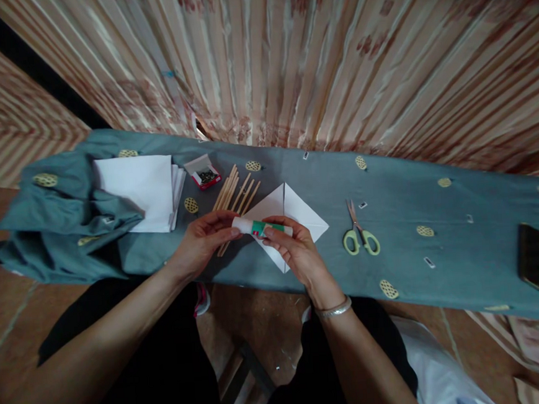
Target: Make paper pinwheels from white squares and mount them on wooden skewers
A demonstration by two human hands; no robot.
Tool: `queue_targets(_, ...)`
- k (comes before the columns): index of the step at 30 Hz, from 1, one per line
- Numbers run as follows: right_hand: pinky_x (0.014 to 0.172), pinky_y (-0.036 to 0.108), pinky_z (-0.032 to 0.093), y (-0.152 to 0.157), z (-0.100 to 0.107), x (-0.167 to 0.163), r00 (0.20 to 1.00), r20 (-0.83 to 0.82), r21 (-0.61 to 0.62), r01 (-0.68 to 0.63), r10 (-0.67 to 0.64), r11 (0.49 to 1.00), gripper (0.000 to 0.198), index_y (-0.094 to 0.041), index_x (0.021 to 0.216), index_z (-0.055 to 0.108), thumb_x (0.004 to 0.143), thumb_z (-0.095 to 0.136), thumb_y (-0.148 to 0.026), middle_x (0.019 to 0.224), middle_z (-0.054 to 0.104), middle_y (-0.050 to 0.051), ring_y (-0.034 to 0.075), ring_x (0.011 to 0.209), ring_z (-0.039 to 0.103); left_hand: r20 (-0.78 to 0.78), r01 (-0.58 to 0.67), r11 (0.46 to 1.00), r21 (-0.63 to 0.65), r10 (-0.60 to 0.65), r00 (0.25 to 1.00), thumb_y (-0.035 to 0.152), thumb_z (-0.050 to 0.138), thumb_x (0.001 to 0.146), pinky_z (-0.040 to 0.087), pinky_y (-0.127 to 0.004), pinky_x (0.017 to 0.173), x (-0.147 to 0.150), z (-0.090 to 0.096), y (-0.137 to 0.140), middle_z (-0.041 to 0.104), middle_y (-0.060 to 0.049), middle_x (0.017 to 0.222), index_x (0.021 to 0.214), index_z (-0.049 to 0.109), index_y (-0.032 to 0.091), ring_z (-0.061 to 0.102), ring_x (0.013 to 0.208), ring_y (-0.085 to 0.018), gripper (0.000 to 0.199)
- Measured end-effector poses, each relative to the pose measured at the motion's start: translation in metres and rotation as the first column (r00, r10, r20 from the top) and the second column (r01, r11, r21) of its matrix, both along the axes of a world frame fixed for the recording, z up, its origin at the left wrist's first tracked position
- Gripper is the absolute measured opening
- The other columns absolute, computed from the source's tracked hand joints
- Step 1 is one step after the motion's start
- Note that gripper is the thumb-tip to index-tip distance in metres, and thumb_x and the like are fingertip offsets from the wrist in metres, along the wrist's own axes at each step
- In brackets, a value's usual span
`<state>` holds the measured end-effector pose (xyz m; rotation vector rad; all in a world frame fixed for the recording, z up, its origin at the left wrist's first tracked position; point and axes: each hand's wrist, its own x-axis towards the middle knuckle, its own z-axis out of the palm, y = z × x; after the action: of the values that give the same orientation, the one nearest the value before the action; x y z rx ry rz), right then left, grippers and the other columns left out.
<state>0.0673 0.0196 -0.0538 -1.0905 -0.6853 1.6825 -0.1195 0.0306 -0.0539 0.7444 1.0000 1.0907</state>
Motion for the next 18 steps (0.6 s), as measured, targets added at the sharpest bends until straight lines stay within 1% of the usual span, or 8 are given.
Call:
queue_targets(6,0.072,0.023,0.058,-0.004,-0.003,-0.005,1.000,0.000,-0.004,-0.010,0.010,1.000,0.030,-0.021,0.087,0.073,0.063,0.087,-0.032,0.085,0.075,0.000,0.012,0.071,0.069,-0.084,0.003,0.999,0.032,0.000,0.996,0.025,0.087,0.054,0.052,-0.030,0.084,0.000,-0.001,-0.003,0.072,-0.001,0.084,0.089,0.069,0.014,0.066,0.079,-0.013,0.040)
queue_targets(11,0.068,0.023,0.057,-0.007,-0.001,-0.005,0.999,0.023,-0.002,-0.036,0.036,0.999,0.030,-0.022,0.088,0.073,0.064,0.086,-0.032,0.082,0.073,-0.001,0.011,0.068,0.067,-0.129,0.057,0.997,0.056,-0.050,0.990,0.025,0.086,0.056,0.053,-0.029,0.081,-0.005,-0.001,-0.004,0.074,-0.002,0.086,0.091,0.070,0.015,0.067,0.078,-0.014,0.040)
queue_targets(15,0.067,0.023,0.057,-0.007,0.001,-0.010,0.996,0.047,0.011,-0.071,0.071,0.997,0.032,-0.022,0.090,0.073,0.063,0.086,-0.034,0.086,0.074,0.000,0.012,0.070,0.066,-0.177,0.152,0.973,0.174,-0.121,0.977,0.028,0.084,0.061,0.054,-0.030,0.081,-0.007,-0.001,-0.004,0.075,-0.005,0.092,0.097,0.072,0.016,0.069,0.083,-0.017,0.040)
queue_targets(18,0.072,0.025,0.057,-0.006,0.000,-0.016,0.990,0.098,0.041,-0.102,0.098,0.994,0.034,-0.023,0.091,0.074,0.063,0.086,-0.037,0.092,0.073,0.001,0.013,0.076,0.066,-0.284,0.203,0.941,0.272,-0.123,0.951,0.031,0.083,0.063,0.053,-0.032,0.086,-0.009,-0.002,-0.005,0.075,-0.008,0.099,0.093,0.075,0.016,0.070,0.092,-0.021,0.034)
